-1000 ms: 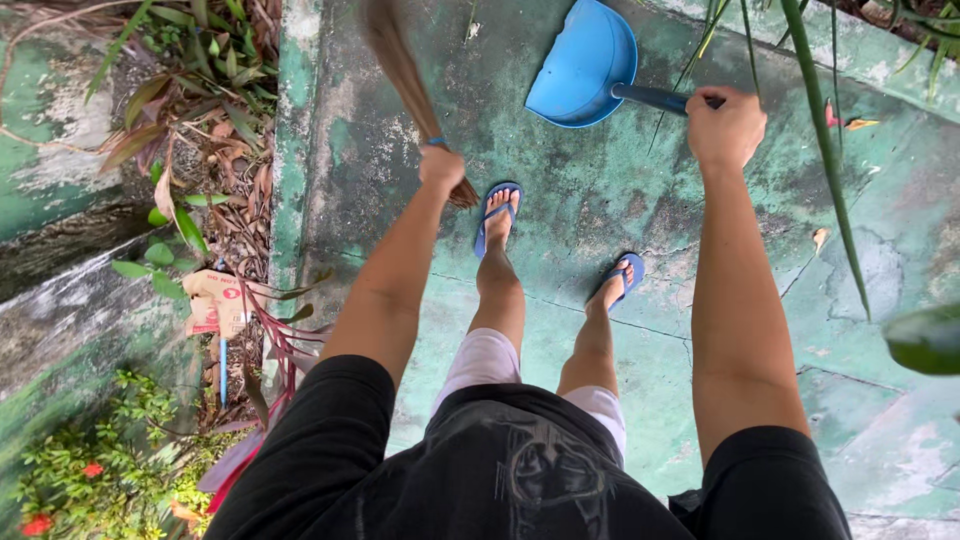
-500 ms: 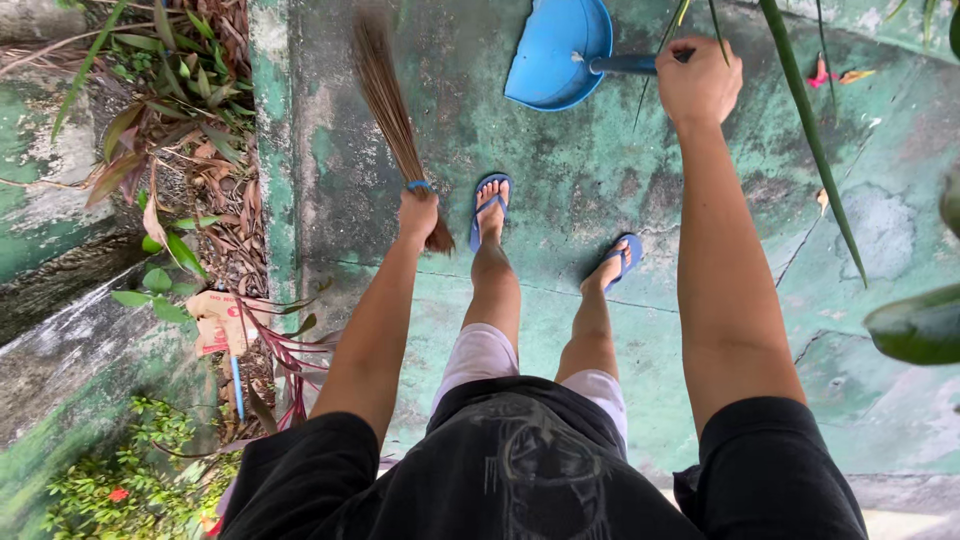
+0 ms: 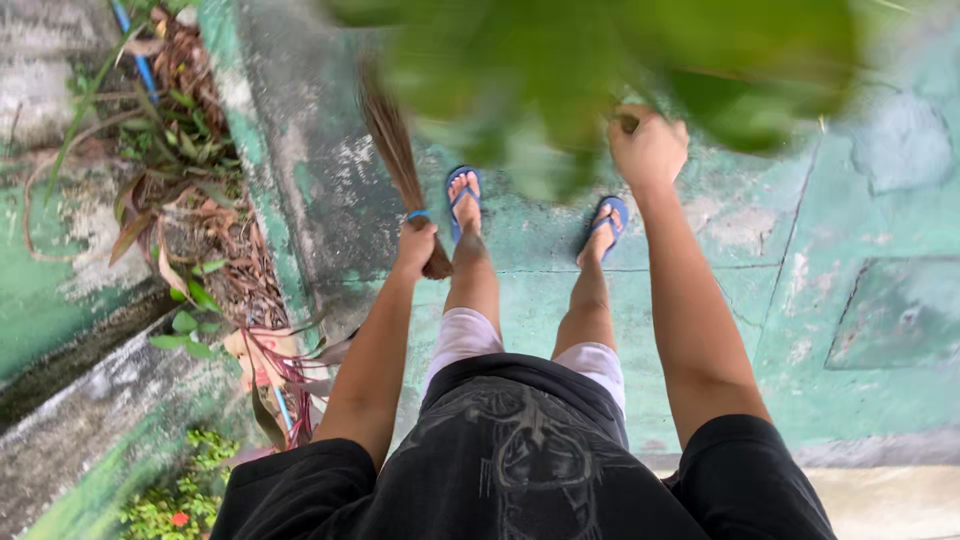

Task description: The person sweeps leaves and debris from a concrete outdoor surface into a dustpan using a small broom and then carries the dustpan away.

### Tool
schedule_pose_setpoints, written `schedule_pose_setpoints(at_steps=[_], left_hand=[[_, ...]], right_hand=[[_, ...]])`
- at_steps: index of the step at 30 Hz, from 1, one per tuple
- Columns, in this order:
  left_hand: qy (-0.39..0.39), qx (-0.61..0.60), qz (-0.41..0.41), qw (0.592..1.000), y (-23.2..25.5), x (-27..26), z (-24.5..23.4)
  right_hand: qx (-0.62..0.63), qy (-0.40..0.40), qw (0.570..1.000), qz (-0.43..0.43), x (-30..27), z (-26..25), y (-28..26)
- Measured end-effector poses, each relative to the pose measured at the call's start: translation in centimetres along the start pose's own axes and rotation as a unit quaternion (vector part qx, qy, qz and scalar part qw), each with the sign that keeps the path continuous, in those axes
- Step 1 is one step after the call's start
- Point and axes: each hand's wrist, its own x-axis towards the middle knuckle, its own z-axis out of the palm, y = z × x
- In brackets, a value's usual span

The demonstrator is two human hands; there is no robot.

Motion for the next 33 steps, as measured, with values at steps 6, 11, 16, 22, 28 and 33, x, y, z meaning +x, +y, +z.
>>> schedule_pose_setpoints(at_steps=[6, 11, 16, 22, 28, 33], left_hand=[[-0.072, 0.002, -0.093, 0.993, 3.7, -5.7, 10.2], [-0.124, 0.183, -0.021, 0.975, 9.3, -10.0, 24.0], [-0.164, 0.088, -0.072, 0.98, 11.6, -13.7, 35.4], [-0.171, 0.119, -0.016, 0.978, 15.9, -16.6, 40.9], [-0.147, 0.061, -0.101, 0.982, 19.5, -12.9, 44.4], [-0.102, 0.171, -0.074, 0.977, 20.2, -10.8, 48.2]], right_hand=[[0.013, 0.004, 0.995, 0.103, -4.2, -8.0, 15.1], [0.079, 0.01, 0.975, 0.209, -6.9, -15.8, 29.7], [0.072, 0.01, 0.966, 0.25, -8.3, -22.8, 40.8], [0.051, 0.039, 0.967, 0.245, -6.6, -28.2, 48.1], [0.019, 0.078, 0.972, 0.222, -0.8, -33.5, 54.6], [0.006, 0.107, 0.972, 0.21, 6.9, -37.6, 60.3]])
